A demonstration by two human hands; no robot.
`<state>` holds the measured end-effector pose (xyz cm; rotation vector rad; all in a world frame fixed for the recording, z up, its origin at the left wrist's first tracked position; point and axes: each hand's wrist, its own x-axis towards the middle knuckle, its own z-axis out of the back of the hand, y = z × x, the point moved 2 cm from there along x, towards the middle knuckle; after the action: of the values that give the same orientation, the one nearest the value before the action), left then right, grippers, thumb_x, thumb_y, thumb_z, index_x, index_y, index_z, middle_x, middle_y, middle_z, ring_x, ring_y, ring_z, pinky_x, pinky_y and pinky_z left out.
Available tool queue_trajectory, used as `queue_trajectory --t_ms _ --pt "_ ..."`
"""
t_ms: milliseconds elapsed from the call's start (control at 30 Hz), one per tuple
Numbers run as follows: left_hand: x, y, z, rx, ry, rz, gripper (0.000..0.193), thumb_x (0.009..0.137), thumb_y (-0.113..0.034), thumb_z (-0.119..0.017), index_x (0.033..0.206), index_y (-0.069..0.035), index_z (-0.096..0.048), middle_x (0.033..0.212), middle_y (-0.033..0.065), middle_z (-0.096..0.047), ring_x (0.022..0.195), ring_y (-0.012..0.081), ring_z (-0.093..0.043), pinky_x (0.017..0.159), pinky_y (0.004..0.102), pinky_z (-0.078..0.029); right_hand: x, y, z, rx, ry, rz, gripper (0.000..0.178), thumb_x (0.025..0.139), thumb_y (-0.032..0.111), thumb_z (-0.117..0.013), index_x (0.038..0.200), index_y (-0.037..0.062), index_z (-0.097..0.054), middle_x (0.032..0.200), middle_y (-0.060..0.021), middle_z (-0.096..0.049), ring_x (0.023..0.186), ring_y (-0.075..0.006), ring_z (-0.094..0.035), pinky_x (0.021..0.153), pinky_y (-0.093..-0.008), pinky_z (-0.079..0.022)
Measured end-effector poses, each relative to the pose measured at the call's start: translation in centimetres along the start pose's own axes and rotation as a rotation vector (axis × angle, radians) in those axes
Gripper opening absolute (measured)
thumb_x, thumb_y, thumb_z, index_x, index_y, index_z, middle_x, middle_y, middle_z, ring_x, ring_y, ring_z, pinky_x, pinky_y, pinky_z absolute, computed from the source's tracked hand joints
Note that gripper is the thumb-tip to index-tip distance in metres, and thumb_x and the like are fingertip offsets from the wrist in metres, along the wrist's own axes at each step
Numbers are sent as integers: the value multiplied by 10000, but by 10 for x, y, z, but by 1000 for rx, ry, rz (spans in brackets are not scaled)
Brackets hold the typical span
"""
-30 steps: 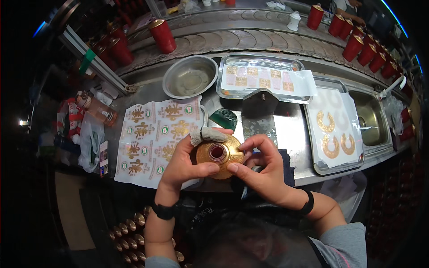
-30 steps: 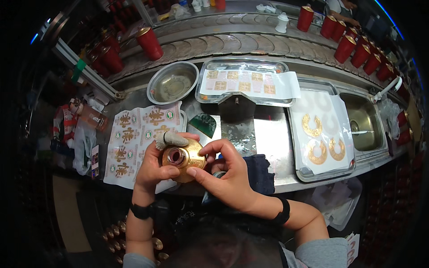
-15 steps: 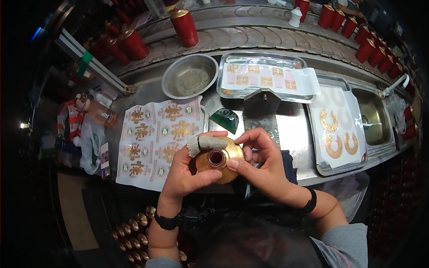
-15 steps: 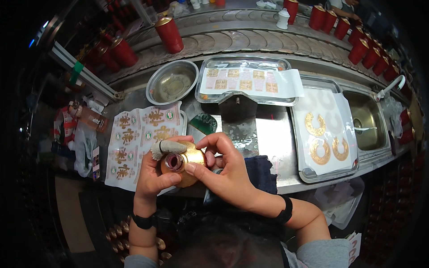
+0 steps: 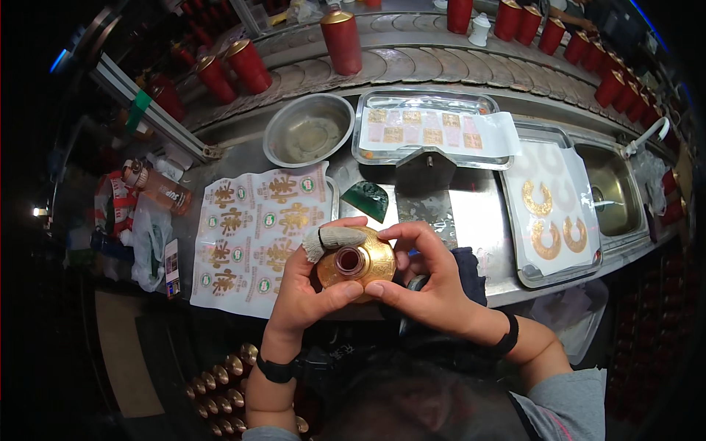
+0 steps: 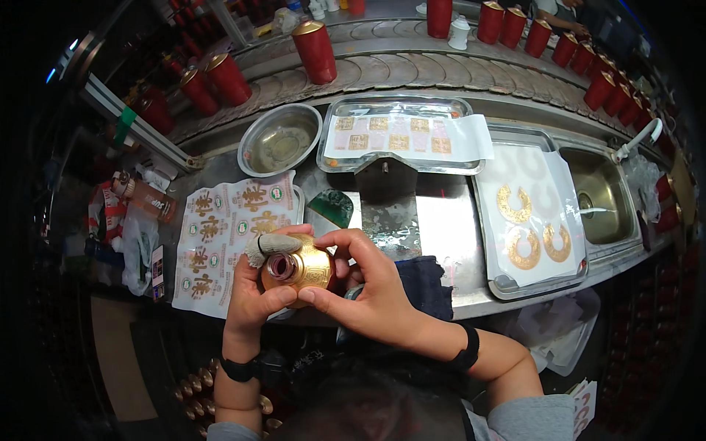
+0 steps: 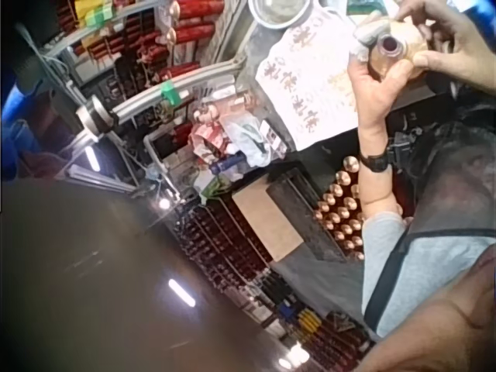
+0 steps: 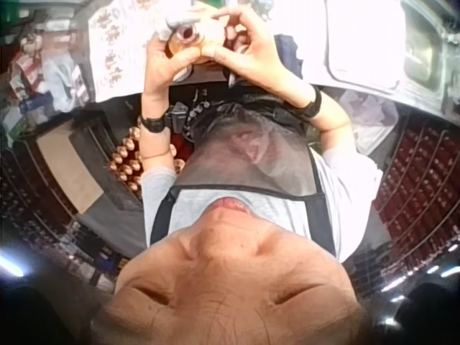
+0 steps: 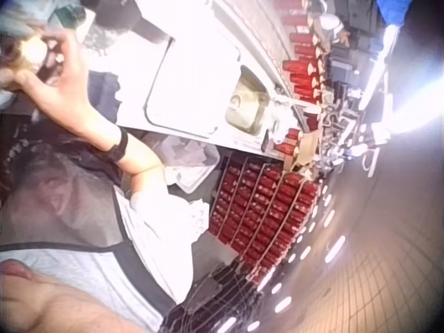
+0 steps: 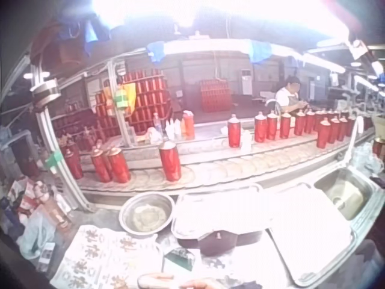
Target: Applying decorative stickers and gold seals to red and gold ceramic liquor bottles on a production line.
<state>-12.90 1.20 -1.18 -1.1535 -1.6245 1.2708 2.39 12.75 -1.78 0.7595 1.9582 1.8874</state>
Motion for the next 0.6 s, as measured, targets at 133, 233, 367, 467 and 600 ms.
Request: queue_trajectory --t_ms 133,233,367,467,600 --pt "2 2 -1 10 7 -9 603 777 -143 -765 1330 -13 -562 1435 109 -512 1241 199 -552 1060 355 -440 2 -4 4 45 12 -27 534 799 177 -835 1233 65 -543 899 15 -443 793 -49 -446 647 -183 -455" --pt "1 2 -2 2 -8 -16 616 775 -142 -766 1339 -12 -556 1404 103 -533 1228 191 -558 1056 350 -441 2 -7 4 79 61 -50 549 800 133 -826 1258 72 -530 986 21 -439 830 -32 -444 648 -156 -436" --pt "0 0 -1 -8 -7 -3 632 772 -141 -767 1350 -12 -547 1361 95 -560 1210 181 -567 1050 343 -441 5 -5 5 108 66 -63 490 827 153 -802 1233 67 -541 920 23 -429 801 -46 -430 657 -185 -446" --pt "1 -3 -3 -1 -16 -13 634 773 -134 -762 1354 -7 -542 1328 92 -577 1195 174 -574 1043 334 -443 7 -7 10 166 97 -76 452 850 138 -772 1231 64 -542 918 27 -424 807 -37 -428 672 -182 -445" --pt "2 -2 -9 -24 -6 -16 640 783 -125 -750 1369 -2 -521 1329 97 -576 1193 172 -575 1042 332 -445 8 -3 12 206 88 -97 397 866 119 -739 1212 57 -553 895 33 -421 784 -26 -416 712 -173 -445"
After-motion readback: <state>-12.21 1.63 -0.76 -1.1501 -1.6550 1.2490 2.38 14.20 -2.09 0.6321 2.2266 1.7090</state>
